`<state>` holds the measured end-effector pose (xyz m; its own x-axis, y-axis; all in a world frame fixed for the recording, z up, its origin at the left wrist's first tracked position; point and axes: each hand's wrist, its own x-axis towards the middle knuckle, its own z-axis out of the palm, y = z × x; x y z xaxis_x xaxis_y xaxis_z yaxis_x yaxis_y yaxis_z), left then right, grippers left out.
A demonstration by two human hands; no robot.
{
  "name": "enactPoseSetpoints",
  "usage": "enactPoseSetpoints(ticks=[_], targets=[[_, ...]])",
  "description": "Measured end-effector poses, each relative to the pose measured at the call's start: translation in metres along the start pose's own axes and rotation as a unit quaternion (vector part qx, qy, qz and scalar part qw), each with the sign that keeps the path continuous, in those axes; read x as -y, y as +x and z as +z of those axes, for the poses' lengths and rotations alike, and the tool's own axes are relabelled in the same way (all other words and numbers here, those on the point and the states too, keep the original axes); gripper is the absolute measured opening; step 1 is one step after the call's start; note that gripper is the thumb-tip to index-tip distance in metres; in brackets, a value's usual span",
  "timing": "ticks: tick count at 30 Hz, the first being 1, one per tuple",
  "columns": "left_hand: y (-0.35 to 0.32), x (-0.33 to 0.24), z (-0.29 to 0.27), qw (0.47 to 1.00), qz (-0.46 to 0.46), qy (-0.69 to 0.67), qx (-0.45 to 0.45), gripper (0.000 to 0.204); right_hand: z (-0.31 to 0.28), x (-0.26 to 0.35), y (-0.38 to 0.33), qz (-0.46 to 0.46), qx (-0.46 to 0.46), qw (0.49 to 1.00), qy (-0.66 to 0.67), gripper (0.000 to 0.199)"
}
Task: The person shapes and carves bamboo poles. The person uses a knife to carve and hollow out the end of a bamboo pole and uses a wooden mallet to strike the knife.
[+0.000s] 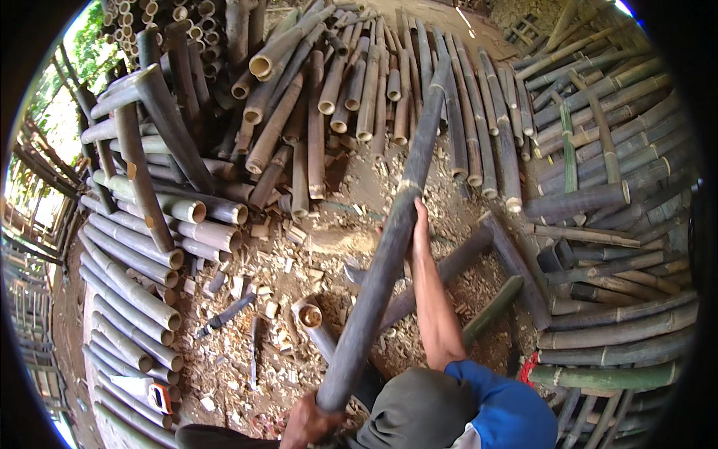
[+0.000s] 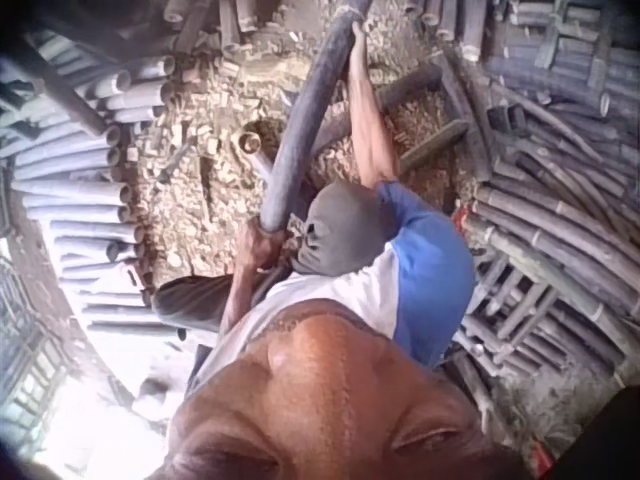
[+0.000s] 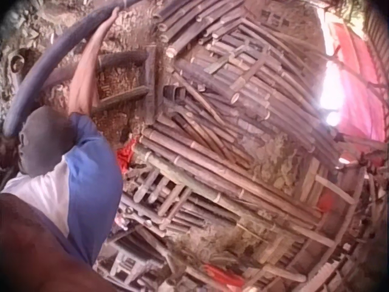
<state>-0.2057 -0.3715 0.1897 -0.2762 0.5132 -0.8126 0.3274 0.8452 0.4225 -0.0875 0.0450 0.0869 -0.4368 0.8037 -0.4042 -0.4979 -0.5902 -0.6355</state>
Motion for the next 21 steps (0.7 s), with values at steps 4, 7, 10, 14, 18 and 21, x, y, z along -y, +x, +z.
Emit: enactPoseSetpoints(ticks=[4, 7, 10, 14, 18, 21], targets=[[0.060, -0.067, 0.021, 0.994, 0.097, 0.003, -0.047, 0.080, -0.055, 0.005, 0.008, -0.071, -0.124, 0.915, -0.376, 0.078], [0.097, -0.127, 0.025, 0.979, 0.194, -0.056, -0.018, 0.091, -0.030, -0.025, -0.042, -0.052, -0.063, 0.903, -0.423, 0.098], [0.124, -0.130, 0.048, 0.908, 0.395, -0.129, -0.043, 0.099, -0.038, -0.006, -0.018, -0.013, -0.165, 0.895, -0.415, 0.073], [0.098, -0.131, 0.069, 0.864, 0.491, -0.110, 0.019, 0.081, -0.204, 0.133, 0.024, -0.146, -0.255, 0.557, -0.777, 0.079], [0.096, -0.061, 0.059, 0.950, 0.297, -0.086, 0.044, 0.066, -0.125, 0.080, -0.005, -0.170, -0.300, 0.436, -0.831, 0.068], [0.094, -0.041, 0.066, 0.953, 0.293, -0.073, -0.015, 0.060, -0.062, 0.010, -0.025, -0.238, -0.073, 0.363, -0.898, 0.059]])
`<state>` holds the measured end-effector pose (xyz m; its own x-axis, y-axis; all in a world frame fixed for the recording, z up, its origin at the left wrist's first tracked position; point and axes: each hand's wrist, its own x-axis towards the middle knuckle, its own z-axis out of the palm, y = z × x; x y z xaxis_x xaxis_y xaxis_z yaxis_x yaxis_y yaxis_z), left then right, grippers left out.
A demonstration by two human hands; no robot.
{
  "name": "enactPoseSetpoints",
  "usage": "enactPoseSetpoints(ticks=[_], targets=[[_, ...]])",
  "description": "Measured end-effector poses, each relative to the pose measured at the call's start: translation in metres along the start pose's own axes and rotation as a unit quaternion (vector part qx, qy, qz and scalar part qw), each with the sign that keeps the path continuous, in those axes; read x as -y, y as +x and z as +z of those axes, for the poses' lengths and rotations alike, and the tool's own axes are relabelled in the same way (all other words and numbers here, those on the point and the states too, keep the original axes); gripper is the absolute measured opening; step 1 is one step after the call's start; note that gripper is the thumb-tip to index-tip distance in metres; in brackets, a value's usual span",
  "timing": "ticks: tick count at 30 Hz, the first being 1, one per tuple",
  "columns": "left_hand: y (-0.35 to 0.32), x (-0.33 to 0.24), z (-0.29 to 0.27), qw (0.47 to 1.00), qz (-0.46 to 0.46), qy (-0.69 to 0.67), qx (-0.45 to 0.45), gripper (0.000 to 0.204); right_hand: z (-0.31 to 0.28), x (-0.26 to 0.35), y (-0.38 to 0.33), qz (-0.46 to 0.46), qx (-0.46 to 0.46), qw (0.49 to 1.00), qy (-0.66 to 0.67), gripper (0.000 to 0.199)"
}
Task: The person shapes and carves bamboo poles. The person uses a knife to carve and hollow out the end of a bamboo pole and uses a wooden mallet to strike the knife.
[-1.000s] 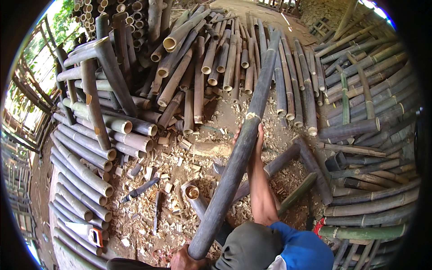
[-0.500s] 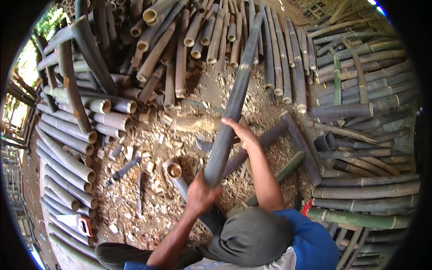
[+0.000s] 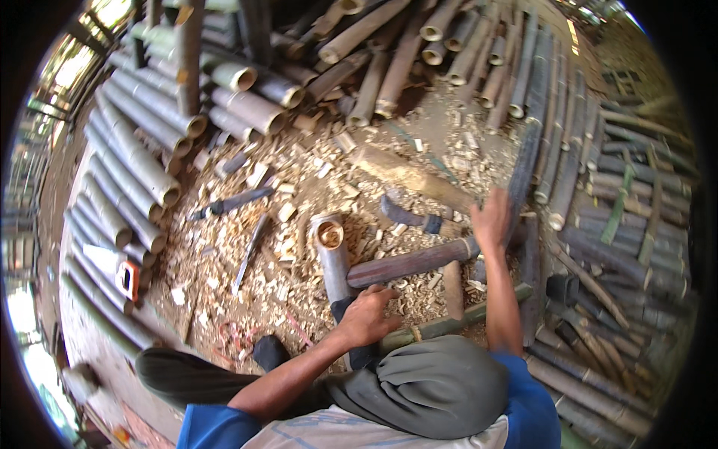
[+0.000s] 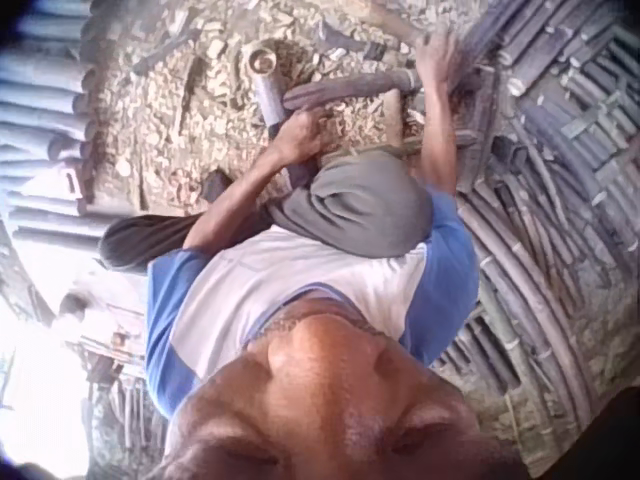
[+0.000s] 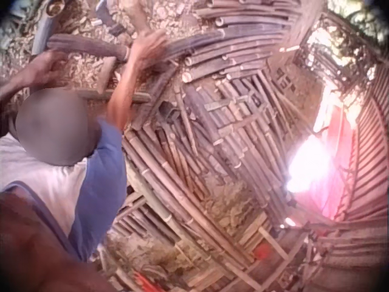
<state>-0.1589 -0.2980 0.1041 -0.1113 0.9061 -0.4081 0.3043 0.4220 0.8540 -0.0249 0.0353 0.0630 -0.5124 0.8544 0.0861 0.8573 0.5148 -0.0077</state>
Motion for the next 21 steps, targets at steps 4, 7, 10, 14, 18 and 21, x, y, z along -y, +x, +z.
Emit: enactPoseSetpoints(ticks=[4, 7, 10, 14, 18, 21], targets=[[0.010, -0.017, 0.002, 0.999, 0.035, -0.011, -0.009, 0.053, 0.039, 0.050, -0.018, -0.311, 0.219, 0.924, -0.038, 0.057], [0.015, -0.026, -0.015, 0.999, 0.042, 0.001, -0.019, 0.049, 0.055, 0.058, -0.005, -0.341, 0.293, 0.890, -0.077, 0.059], [0.022, -0.028, -0.026, 0.993, 0.094, -0.008, -0.070, 0.050, 0.066, 0.048, 0.002, -0.356, 0.277, 0.892, -0.036, 0.052], [0.037, -0.036, -0.054, 0.969, 0.205, 0.003, -0.137, 0.063, 0.017, 0.083, -0.002, -0.228, 0.366, 0.885, 0.175, 0.042], [0.054, -0.051, -0.089, 0.925, 0.299, 0.154, -0.179, 0.080, 0.011, 0.079, -0.054, -0.084, 0.387, 0.760, 0.515, 0.041], [0.086, -0.033, -0.081, 0.930, 0.225, 0.289, -0.041, 0.093, 0.007, 0.109, -0.080, -0.014, 0.455, 0.812, 0.366, 0.042]])
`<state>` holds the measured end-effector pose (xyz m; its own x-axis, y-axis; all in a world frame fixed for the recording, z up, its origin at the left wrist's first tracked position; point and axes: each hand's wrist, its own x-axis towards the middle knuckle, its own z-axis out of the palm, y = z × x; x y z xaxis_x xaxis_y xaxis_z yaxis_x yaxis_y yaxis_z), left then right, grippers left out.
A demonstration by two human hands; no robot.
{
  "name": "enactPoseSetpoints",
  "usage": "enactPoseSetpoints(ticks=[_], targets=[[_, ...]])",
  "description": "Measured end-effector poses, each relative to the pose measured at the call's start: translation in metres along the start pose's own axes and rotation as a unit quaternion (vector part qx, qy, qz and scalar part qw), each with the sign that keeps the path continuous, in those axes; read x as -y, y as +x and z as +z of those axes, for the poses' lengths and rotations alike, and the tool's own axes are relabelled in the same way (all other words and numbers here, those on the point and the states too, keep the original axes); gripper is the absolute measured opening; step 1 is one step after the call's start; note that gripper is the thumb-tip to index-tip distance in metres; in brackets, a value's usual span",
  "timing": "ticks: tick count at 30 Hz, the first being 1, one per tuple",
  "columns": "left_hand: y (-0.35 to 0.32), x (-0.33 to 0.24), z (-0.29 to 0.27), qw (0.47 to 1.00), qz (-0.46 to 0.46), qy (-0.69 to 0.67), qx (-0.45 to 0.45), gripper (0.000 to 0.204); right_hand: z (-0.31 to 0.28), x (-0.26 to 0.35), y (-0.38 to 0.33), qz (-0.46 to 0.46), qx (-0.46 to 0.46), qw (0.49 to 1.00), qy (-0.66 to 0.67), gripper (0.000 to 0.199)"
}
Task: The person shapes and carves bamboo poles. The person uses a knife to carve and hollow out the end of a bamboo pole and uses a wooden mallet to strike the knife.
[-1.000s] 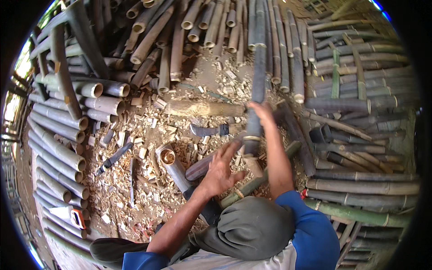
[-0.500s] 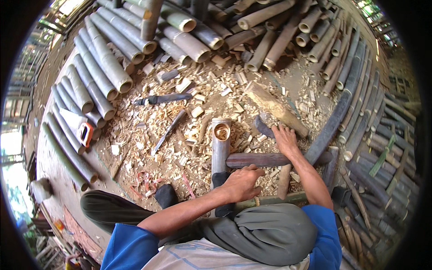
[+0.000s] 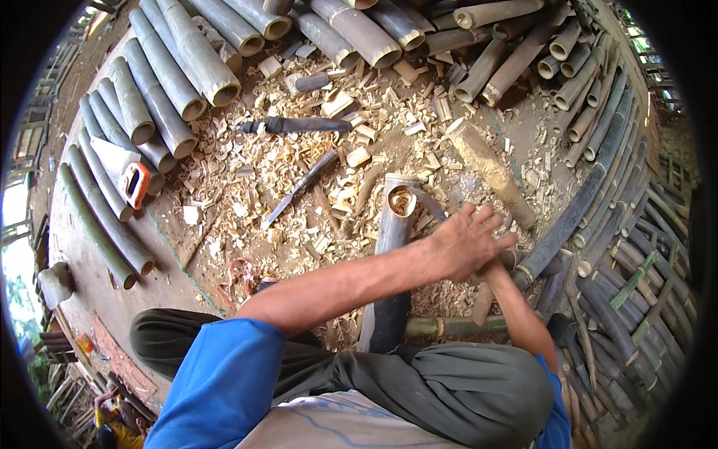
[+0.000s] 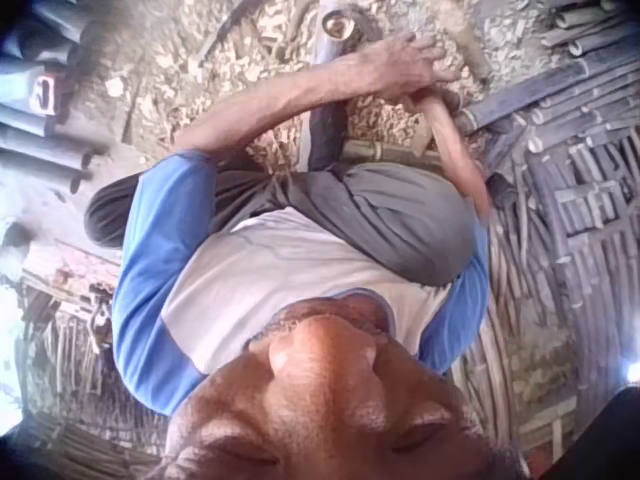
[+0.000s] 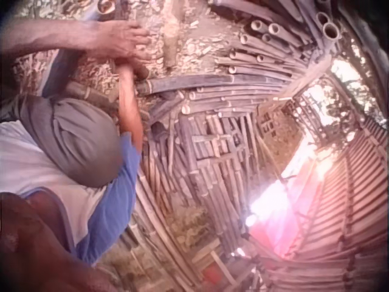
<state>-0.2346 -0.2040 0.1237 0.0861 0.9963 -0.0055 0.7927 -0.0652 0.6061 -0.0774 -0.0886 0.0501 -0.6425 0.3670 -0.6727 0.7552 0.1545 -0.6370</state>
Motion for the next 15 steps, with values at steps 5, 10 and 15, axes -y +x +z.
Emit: enactPoseSetpoints(ticks=[5, 10, 15], targets=[[0.006, 0.056, 0.035, 0.986, -0.044, -0.081, 0.137, 0.090, 0.036, 0.011, 0.032, 0.106, 0.022, 0.994, 0.009, 0.045], [0.009, 0.074, 0.052, 0.988, -0.065, -0.138, -0.033, 0.063, 0.011, 0.067, 0.046, 0.082, -0.023, 0.986, -0.144, 0.037], [-0.001, 0.085, 0.030, 0.938, -0.167, -0.227, -0.202, 0.074, -0.004, 0.153, 0.076, 0.067, 0.026, 0.906, -0.417, 0.025]])
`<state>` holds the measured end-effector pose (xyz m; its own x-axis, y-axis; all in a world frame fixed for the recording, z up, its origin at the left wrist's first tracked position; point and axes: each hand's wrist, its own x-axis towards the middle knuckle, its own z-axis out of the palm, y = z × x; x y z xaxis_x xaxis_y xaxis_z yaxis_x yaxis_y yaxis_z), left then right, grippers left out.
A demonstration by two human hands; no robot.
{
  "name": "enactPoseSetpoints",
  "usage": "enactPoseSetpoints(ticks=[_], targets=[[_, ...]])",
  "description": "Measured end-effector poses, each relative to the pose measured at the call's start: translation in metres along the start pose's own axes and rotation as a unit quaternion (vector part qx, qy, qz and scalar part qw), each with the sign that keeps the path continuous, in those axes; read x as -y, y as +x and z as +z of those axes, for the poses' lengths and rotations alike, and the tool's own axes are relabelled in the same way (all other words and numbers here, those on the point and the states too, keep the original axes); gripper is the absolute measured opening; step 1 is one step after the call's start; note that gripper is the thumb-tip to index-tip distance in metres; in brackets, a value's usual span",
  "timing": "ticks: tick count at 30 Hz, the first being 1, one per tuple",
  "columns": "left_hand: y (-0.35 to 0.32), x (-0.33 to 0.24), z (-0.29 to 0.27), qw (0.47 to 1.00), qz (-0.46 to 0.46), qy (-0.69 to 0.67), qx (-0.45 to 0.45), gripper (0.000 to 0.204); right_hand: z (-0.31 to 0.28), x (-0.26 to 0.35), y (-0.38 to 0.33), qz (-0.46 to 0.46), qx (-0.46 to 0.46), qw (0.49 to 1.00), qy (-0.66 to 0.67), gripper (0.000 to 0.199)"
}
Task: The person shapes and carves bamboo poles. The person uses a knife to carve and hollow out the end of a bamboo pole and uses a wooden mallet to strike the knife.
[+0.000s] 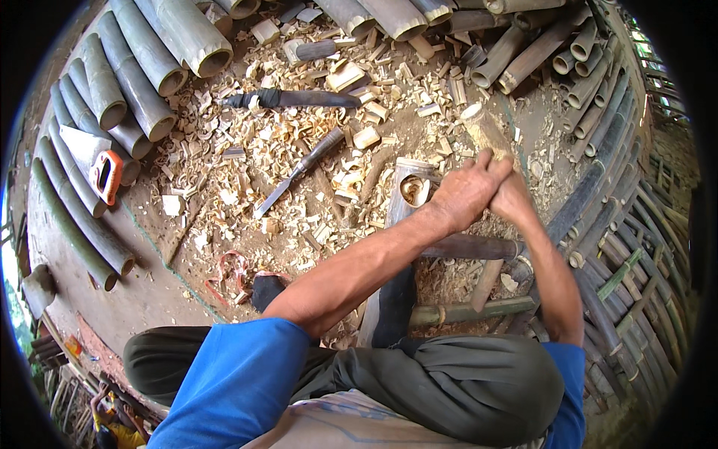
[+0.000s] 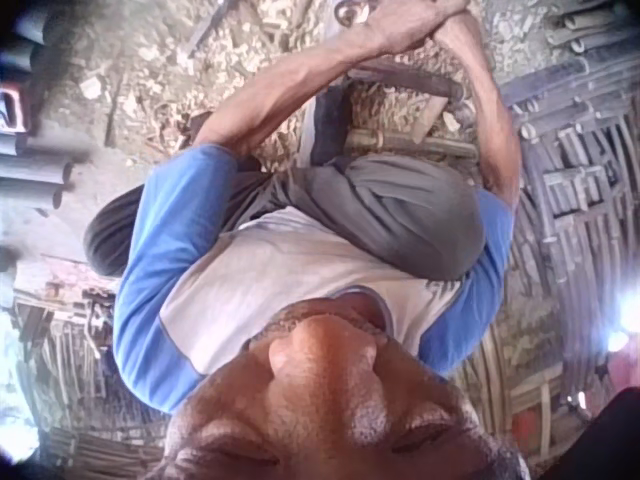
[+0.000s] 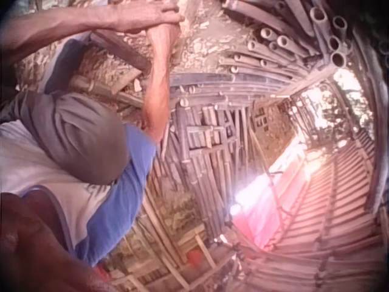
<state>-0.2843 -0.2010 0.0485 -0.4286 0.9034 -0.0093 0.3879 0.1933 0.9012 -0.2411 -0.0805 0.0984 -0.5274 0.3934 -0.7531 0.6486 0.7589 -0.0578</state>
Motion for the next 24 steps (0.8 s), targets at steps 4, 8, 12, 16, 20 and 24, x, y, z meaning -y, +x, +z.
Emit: enactPoseSetpoints(ticks=[4, 8, 12, 16, 20, 24], targets=[[-0.007, 0.005, -0.006, 0.983, -0.030, -0.087, -0.157, 0.091, -0.019, 0.012, 0.021, -0.208, -0.090, 0.954, -0.195, 0.020], [-0.021, 0.017, -0.006, 0.940, -0.050, -0.188, -0.280, 0.097, -0.027, 0.062, 0.027, -0.305, -0.093, 0.891, -0.323, 0.014], [-0.030, 0.017, -0.005, 0.900, -0.031, -0.133, -0.415, 0.098, -0.021, 0.071, 0.043, -0.396, -0.126, 0.813, -0.407, 0.012], [-0.026, 0.009, 0.013, 0.940, -0.102, -0.160, -0.285, 0.101, -0.026, 0.049, 0.033, -0.313, 0.028, 0.901, -0.298, 0.010], [-0.036, -0.020, 0.042, 0.972, -0.071, -0.144, -0.175, 0.114, -0.007, -0.013, 0.012, -0.284, 0.172, 0.933, -0.136, 0.019], [-0.051, -0.020, 0.035, 0.983, -0.054, -0.154, -0.085, 0.113, 0.025, -0.048, 0.006, -0.376, 0.135, 0.910, -0.109, 0.039]])
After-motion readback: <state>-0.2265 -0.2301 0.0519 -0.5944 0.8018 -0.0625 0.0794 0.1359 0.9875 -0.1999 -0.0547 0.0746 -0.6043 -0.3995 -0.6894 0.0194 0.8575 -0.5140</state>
